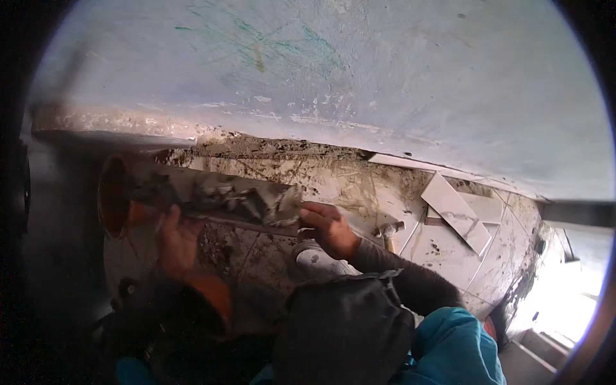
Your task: Applying mortar to a tile and securing it to the floor surface.
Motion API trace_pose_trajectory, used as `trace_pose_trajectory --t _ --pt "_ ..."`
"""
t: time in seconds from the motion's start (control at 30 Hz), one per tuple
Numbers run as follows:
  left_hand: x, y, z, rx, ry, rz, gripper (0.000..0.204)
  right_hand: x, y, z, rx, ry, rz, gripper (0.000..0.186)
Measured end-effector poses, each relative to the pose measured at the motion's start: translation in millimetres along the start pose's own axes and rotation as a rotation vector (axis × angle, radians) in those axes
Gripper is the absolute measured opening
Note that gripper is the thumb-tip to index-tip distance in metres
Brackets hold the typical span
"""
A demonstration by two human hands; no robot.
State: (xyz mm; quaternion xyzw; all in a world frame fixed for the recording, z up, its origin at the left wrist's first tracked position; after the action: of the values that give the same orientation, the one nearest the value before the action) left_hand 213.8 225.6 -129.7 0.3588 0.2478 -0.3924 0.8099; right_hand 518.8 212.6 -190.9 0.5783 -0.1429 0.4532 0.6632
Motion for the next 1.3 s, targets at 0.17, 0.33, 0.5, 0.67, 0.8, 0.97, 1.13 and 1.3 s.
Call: trace_pose_trajectory --t 0.17,0.33,0.5,0.67,0.8,0.97,1.13,1.3 --pt "80.5 19.8 -62.8 -0.054 -0.186 0.014 0.025 -11.2 -77.1 4.0 -0.18 0.111 -0.002 0.032" --pt "170.4 45.5 -97.7 -0.062 -0.214 0.162 0.023 -2.4 -149.5 0.9 -0.387 0.067 0.051 0.028" --pt "200.6 68.6 -116.5 -0.103 -0.158 0.176 0.039 2.1 -188.7 -14.9 -0.392 0.107 0.106 0.026" --pt "194.8 87.7 -114.6 -0.19 -0.156 0.155 0.061 -8.9 -201.0 -26.4 -0.414 0.051 0.002 0.021" --pt "187.0 103.9 -115.7 -0.29 -0.179 0.157 0.051 -7.4 -209.6 -38.8 -0.48 0.025 -0.017 0.023" --pt "180.3 117.2 -127.3 -0.301 -0.189 0.156 0.046 6.2 -215.2 -54.9 -0.572 -0.005 -0.126 0.016" --pt "177.4 123.4 -135.9 -0.177 -0.091 0.158 0.022 7.7 -209.5 -56.6 -0.624 -0.068 -0.198 0.015" --pt "177.0 122.9 -145.5 -0.163 -0.088 0.163 0.024 4.4 -211.6 -52.1 -0.701 -0.102 -0.309 0.021"
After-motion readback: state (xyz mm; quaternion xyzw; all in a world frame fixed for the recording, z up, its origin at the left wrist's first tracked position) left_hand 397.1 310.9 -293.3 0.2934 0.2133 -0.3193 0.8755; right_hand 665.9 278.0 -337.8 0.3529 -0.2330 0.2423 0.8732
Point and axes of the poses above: each hand's wrist, its own z-axis away from the middle knuckle, its own y-axis out of the palm, x = y × z, the point moved 4 cm from there along -z, towards the middle knuckle, and after that the axes turned 13 degrees about -y, right-handed, at the moved point
